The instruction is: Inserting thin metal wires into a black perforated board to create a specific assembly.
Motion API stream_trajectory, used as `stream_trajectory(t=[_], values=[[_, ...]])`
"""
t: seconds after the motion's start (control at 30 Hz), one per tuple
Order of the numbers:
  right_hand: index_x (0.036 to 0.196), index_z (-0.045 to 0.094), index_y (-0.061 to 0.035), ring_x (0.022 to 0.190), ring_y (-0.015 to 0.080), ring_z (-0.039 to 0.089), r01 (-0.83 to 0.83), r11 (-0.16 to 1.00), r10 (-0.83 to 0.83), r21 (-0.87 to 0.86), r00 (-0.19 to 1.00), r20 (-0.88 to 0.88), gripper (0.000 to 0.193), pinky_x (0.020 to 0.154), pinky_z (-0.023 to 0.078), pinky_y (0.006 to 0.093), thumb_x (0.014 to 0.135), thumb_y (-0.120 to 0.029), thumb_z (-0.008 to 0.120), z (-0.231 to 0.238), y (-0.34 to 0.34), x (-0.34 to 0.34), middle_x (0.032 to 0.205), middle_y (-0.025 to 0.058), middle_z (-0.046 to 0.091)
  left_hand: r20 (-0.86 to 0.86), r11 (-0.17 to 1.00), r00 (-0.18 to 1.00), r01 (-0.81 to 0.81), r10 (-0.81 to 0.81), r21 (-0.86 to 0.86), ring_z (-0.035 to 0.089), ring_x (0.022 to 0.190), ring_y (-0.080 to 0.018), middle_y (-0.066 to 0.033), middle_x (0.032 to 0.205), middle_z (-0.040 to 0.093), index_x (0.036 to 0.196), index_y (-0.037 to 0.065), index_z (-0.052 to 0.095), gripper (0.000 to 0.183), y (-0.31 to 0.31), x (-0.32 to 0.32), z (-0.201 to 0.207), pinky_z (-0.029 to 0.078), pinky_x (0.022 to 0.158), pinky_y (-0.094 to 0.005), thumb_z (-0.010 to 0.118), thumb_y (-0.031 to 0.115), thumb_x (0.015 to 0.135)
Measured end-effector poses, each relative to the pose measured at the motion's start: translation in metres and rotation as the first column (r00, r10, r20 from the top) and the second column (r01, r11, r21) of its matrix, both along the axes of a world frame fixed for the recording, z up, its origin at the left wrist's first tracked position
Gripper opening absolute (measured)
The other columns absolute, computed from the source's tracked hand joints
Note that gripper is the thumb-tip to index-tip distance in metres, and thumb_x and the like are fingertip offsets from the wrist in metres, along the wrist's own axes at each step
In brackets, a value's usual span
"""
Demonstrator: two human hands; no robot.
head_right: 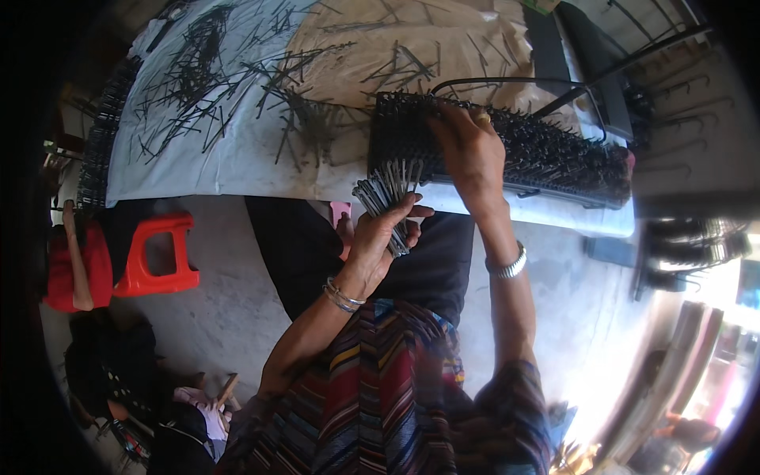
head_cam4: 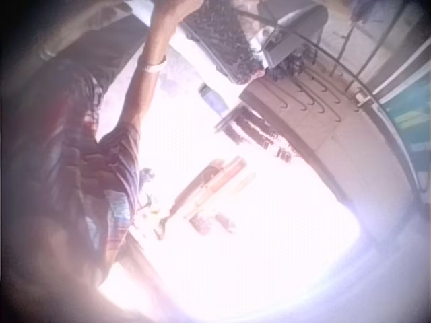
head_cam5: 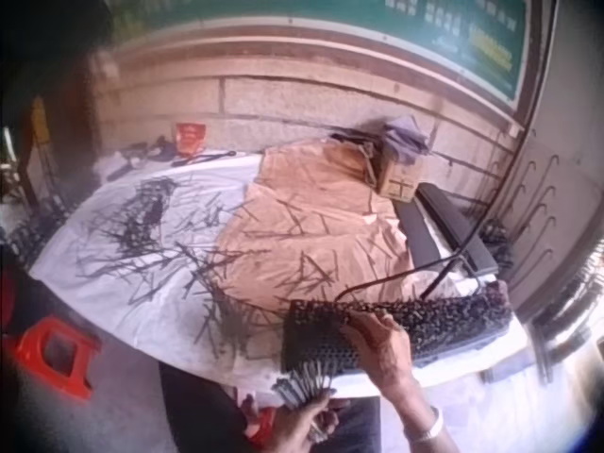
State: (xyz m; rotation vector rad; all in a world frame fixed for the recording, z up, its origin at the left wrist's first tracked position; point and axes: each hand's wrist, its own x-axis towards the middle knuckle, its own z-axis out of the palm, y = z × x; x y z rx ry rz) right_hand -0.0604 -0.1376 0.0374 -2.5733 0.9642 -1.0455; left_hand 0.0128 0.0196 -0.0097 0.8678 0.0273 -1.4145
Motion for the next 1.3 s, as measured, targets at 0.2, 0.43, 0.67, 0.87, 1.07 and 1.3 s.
stream_trajectory(t=[0.2,0.43,0.67,0.87,1.07,1.3], values=[[0.096,0.062,0.0006,0.056,0.0099,0.059,-0.234,0.667,0.195,0.707,0.971,0.137,0.010,0.051,0.046,0.0251,0.089,-0.005,0.058,0.014,0.031,-0.027,0.075,0.0084,0.066,-0.001,0.999,0.999,0.034,-0.034,0.008,0.061,0.061,-0.0142,-0.0133,0.087,0.071,0.102,0.002,0.066,0.024,0.000,-0.004,0.002,0.045,0.048,-0.0246,0.069,0.020,0.087],[0.091,0.056,-0.0008,0.060,0.0189,0.063,0.035,0.956,-0.095,0.293,0.976,0.196,0.005,0.053,0.048,0.0310,0.088,-0.002,0.059,0.025,0.029,-0.020,0.074,0.0116,0.065,0.046,0.990,0.999,0.011,-0.017,0.143,0.062,0.067,-0.0130,-0.0114,0.088,0.070,0.108,0.004,0.065,0.035,-0.003,0.005,0.010,0.055,0.056,-0.0285,0.066,0.033,0.089],[0.096,0.059,-0.0027,0.065,0.0234,0.063,0.156,0.988,-0.154,-0.001,0.975,0.162,0.007,0.059,0.049,0.0336,0.089,-0.004,0.060,0.001,0.000,-0.007,0.078,0.0139,0.065,0.059,0.998,0.997,0.055,-0.056,0.018,0.055,0.056,-0.0103,-0.0107,0.079,0.068,0.108,0.002,0.064,0.037,-0.004,0.002,-0.008,0.046,0.049,-0.0235,0.064,0.035,0.090],[0.096,0.065,-0.0115,0.076,0.0318,0.064,0.184,0.976,-0.196,-0.119,0.976,-0.098,0.009,0.062,0.050,0.0383,0.088,-0.014,0.062,0.006,0.001,0.004,0.094,0.0119,0.061,0.059,0.997,0.995,0.081,-0.081,0.015,0.050,0.053,-0.0089,-0.0123,0.080,0.067,0.108,0.001,0.064,0.036,-0.002,0.002,-0.007,0.041,0.048,-0.0222,0.063,0.033,0.092],[0.093,0.066,-0.0155,0.075,0.0328,0.062,0.057,0.986,-0.094,-0.158,0.968,-0.235,0.011,0.062,0.050,0.0402,0.083,-0.014,0.064,0.000,-0.010,0.000,0.097,0.0147,0.058,0.010,0.996,0.996,0.088,-0.088,-0.001,0.051,0.053,-0.0096,-0.0129,0.081,0.067,0.108,0.001,0.064,0.035,-0.005,0.000,-0.001,0.041,0.047,-0.0226,0.063,0.032,0.092],[0.095,0.066,-0.0064,0.069,0.0253,0.062,-0.083,0.921,0.100,0.380,0.995,-0.025,0.012,0.061,0.049,0.0354,0.085,-0.012,0.062,0.012,0.024,-0.022,0.081,0.0127,0.065,0.006,0.995,0.995,0.102,-0.102,-0.014,0.053,0.053,-0.0110,-0.0120,0.081,0.067,0.108,0.000,0.065,0.034,0.001,-0.001,-0.001,0.042,0.047,-0.0238,0.065,0.029,0.091]])
